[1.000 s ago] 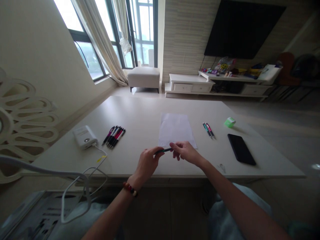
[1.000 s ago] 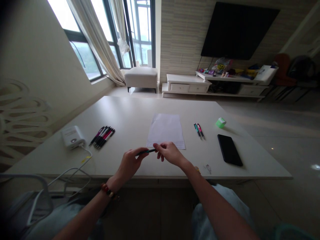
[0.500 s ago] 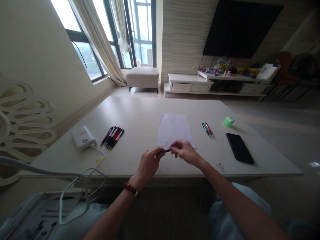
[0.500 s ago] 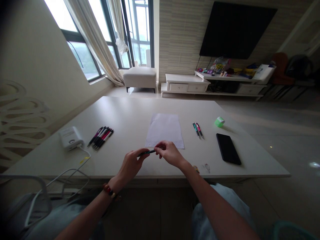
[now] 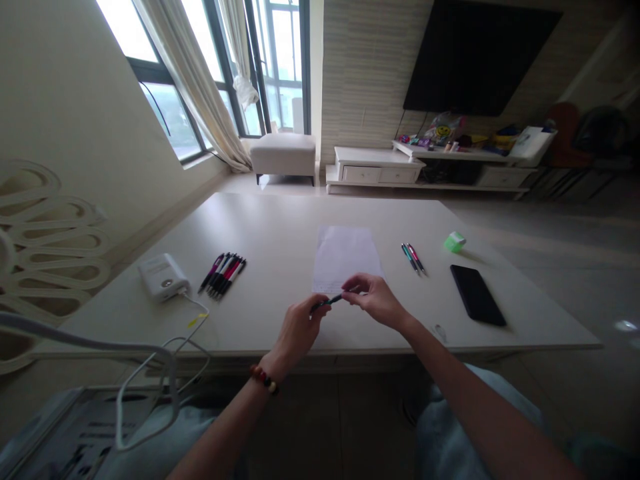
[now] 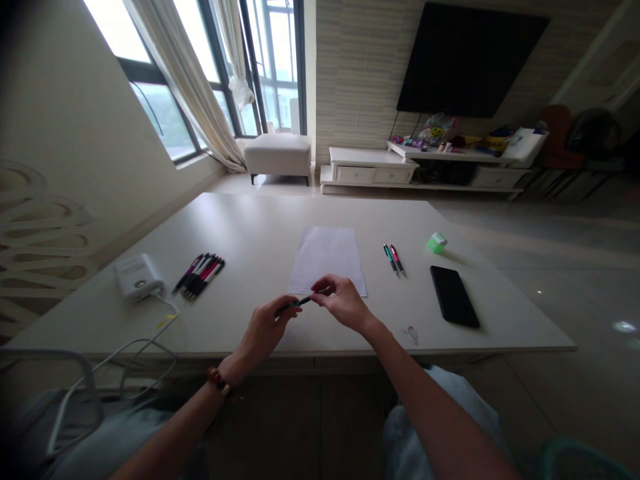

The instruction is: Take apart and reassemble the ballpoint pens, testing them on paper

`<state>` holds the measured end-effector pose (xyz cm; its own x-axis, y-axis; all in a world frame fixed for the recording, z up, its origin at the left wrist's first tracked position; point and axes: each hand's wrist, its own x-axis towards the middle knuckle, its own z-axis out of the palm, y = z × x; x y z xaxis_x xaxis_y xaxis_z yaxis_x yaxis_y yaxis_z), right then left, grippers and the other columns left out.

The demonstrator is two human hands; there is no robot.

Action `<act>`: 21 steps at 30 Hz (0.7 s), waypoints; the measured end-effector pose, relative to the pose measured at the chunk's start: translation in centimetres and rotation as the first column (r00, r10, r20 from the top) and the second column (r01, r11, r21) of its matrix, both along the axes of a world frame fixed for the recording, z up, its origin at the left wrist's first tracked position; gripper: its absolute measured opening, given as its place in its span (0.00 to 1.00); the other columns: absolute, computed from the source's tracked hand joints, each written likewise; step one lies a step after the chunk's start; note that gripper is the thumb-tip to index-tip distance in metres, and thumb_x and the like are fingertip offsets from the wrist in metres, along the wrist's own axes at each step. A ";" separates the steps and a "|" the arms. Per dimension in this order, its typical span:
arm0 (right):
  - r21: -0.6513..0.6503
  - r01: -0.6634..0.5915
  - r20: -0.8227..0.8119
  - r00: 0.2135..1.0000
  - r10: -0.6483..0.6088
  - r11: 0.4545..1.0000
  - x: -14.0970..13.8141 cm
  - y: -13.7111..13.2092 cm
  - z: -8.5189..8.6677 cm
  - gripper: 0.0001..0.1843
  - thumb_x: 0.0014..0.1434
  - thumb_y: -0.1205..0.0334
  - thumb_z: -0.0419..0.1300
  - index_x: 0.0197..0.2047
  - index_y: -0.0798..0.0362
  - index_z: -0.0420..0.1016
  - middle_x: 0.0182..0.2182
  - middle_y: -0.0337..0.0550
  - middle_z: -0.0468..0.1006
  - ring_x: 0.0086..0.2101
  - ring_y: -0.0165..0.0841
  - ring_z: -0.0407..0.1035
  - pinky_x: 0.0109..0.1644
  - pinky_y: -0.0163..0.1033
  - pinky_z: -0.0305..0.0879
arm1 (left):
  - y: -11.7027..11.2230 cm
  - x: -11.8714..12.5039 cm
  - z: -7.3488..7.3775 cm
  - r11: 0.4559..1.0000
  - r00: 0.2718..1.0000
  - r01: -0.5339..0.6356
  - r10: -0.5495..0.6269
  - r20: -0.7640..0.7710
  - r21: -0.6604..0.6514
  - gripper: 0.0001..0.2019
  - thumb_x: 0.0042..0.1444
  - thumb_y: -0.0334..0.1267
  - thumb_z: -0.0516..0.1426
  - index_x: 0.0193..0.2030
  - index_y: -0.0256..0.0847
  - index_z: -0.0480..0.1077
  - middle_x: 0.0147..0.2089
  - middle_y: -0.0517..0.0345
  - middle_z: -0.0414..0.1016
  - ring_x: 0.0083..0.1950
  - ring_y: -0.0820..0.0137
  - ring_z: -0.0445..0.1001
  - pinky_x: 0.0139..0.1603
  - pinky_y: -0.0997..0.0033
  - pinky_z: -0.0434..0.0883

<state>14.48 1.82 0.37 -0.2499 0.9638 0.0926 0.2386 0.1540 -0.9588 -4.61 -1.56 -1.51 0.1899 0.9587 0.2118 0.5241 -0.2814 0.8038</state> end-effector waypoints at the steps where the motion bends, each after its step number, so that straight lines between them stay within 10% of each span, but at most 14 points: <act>1: 0.018 0.010 -0.019 1.000 -0.010 1.000 0.1 0.0 0.1 0.15 0.45 0.56 0.67 0.34 0.56 0.74 0.29 0.45 0.78 0.29 0.32 0.71 0.31 0.36 0.67 | 0.0 0.1 -0.2 1.000 0.998 0.012 -0.010 0.066 -0.029 0.09 0.58 0.41 0.53 0.40 0.43 0.72 0.34 0.57 0.79 0.35 0.69 0.76 0.37 0.73 0.68; 13: -0.064 0.093 -0.103 0.990 -0.100 0.994 -0.4 0.0 0.1 0.15 0.46 0.53 0.66 0.30 0.58 0.74 0.20 0.42 0.75 0.20 0.29 0.66 0.21 0.34 0.61 | 0.0 1.8 -0.2 0.964 0.899 0.147 -0.038 0.436 -0.219 0.12 0.55 0.45 0.55 0.37 0.38 0.66 0.32 0.53 0.78 0.28 0.71 0.73 0.29 0.73 0.65; 21: -0.042 0.051 -0.287 0.956 -0.061 0.998 0.8 0.4 1.3 0.22 0.44 0.60 0.68 0.44 0.54 0.71 0.31 0.44 0.80 0.34 0.34 0.74 0.40 0.39 0.68 | 0.2 1.9 -1.1 0.937 0.874 0.200 -0.038 0.484 -0.287 0.17 0.55 0.51 0.53 0.36 0.37 0.66 0.32 0.52 0.77 0.28 0.70 0.74 0.26 0.74 0.63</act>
